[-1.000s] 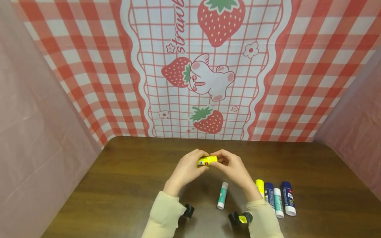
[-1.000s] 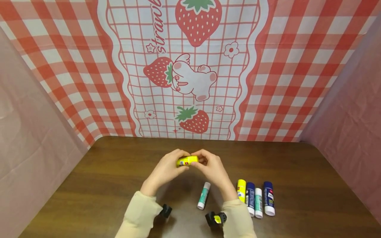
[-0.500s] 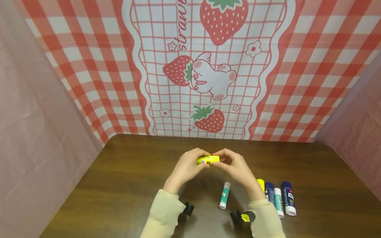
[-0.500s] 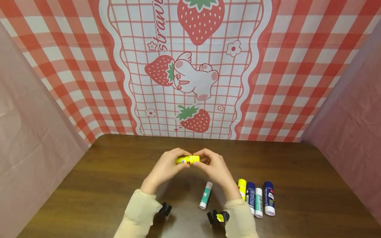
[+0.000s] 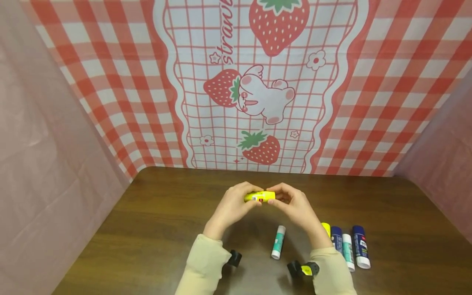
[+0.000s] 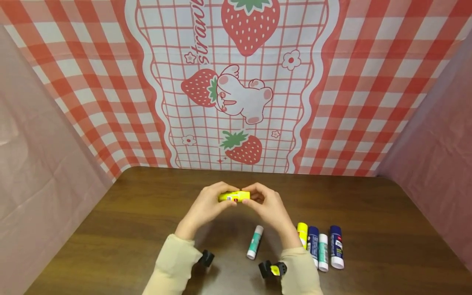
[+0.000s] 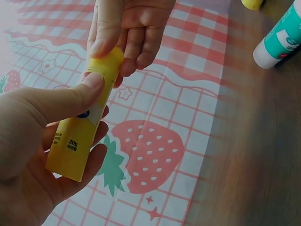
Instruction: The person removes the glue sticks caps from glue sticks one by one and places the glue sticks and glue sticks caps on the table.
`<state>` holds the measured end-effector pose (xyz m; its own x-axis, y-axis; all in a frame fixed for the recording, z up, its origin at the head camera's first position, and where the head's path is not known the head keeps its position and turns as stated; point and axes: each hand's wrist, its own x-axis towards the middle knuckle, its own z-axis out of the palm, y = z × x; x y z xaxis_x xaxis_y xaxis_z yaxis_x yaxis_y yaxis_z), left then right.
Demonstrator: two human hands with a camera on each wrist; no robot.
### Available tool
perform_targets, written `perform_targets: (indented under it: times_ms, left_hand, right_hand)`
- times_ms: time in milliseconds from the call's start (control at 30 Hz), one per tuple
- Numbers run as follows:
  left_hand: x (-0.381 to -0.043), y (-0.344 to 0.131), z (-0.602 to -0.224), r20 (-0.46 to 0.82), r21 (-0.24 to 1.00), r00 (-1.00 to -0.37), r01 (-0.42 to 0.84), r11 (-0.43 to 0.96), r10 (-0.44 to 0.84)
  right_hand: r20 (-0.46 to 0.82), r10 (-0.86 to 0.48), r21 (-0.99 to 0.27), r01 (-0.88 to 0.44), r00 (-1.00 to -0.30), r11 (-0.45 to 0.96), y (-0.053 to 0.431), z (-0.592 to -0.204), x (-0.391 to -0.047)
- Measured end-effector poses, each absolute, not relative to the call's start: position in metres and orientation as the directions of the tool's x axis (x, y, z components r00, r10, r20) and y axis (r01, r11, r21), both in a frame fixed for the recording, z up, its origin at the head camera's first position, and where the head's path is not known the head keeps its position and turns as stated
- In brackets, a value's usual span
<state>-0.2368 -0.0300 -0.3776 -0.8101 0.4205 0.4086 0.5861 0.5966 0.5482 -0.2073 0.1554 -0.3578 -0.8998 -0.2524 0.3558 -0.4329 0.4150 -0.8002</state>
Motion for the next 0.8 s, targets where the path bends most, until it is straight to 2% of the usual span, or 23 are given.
perform_targets:
  times_ms: [800]
  left_hand:
    - [-0.2397,-0.0351,-0.3766,0.452,0.569,-0.778,0.628,0.531,0.437]
  right_hand:
    - [0.376,-0.245,-0.792,-0.448,-0.893,0.415,0.1552,-0.3572,-0.2063]
